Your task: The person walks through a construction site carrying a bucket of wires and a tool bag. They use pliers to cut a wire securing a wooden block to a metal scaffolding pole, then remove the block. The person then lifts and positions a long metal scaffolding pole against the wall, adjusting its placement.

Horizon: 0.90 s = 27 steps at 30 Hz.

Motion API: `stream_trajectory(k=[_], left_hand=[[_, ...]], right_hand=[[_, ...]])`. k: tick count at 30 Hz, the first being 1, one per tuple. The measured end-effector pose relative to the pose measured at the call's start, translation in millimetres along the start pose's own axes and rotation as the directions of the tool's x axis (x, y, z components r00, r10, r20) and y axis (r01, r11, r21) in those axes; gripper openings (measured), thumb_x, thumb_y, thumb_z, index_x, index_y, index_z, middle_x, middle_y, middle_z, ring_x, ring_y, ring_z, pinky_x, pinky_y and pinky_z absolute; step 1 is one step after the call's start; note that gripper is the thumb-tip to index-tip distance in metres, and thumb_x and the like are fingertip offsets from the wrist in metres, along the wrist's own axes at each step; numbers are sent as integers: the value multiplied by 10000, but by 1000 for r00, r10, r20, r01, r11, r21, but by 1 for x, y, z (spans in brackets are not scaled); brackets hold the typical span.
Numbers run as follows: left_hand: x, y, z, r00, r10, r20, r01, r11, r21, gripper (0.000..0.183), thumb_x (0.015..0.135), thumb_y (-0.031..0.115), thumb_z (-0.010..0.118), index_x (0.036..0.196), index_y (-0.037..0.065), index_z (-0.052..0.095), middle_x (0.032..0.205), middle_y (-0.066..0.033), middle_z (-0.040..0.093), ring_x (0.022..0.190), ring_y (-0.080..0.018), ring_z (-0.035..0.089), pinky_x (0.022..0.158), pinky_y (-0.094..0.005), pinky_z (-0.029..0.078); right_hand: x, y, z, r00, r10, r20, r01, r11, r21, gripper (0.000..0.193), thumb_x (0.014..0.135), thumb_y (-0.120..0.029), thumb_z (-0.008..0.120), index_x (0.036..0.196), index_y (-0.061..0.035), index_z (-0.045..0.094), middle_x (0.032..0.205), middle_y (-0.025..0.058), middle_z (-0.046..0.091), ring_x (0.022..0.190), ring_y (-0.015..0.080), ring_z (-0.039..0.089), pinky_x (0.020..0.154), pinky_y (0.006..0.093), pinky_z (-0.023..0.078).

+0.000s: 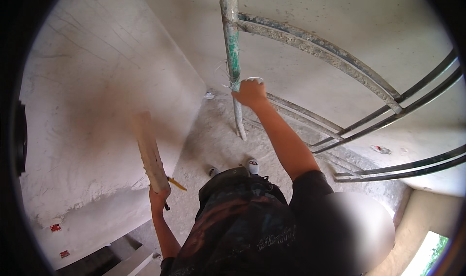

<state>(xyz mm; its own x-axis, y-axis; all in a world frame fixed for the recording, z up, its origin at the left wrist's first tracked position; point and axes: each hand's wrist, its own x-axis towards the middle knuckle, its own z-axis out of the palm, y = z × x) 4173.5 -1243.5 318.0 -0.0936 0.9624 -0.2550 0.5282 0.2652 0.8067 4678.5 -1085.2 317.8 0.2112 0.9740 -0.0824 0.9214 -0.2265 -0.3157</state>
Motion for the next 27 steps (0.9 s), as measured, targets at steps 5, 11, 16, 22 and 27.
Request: stream_trajectory(k=[5, 11, 16, 22, 27], left_hand=[[-26, -107, -8, 984, -158, -80, 171, 967, 190, 438, 698, 183, 734, 1049, -64, 648, 911, -157, 707, 822, -284, 675, 764, -393, 523], [-95, -258, -1, 912, -404, -68, 406, 870, 279, 374, 717, 274, 762, 850, -68, 693, 743, -172, 678, 722, -274, 659, 672, -424, 493], [-123, -269, 20, 807, -591, -12, 581, 789, 200, 355, 727, 298, 758, 749, -41, 656, 648, -74, 577, 524, -223, 554, 477, -391, 434], [-167, -294, 20, 583, -812, -34, 812, 584, -9, 364, 693, 263, 765, 846, -54, 670, 711, -70, 612, 538, -215, 558, 480, -392, 416], [-177, -291, 12, 596, -796, -107, 801, 598, 19, 400, 688, 260, 757, 915, -64, 696, 809, -116, 654, 678, -248, 628, 560, -391, 476]], right_hand=[[23, -15, 62, 983, 158, 91, -169, 976, 134, 379, 947, -319, 577, 1162, -8, 605, 1081, 190, 706, 1018, 367, 691, 884, 483, 524], [17, -85, 1, 1000, -7, -12, 11, 935, 353, 252, 912, -196, 575, 1072, -5, 610, 966, 218, 712, 935, 355, 714, 840, 467, 544], [-7, -53, 4, 993, -107, -45, 110, 992, 58, 225, 929, -241, 589, 1031, -50, 652, 881, 165, 717, 862, 313, 718, 767, 462, 545], [-17, 50, -53, 972, -208, 113, 235, 901, -364, 221, 938, -308, 601, 933, -122, 720, 880, 87, 723, 928, 297, 690, 829, 453, 489], [-8, 50, -84, 973, -217, -82, 232, 886, 403, 257, 931, -313, 611, 972, -75, 697, 897, 93, 707, 831, 216, 675, 751, 395, 515]])
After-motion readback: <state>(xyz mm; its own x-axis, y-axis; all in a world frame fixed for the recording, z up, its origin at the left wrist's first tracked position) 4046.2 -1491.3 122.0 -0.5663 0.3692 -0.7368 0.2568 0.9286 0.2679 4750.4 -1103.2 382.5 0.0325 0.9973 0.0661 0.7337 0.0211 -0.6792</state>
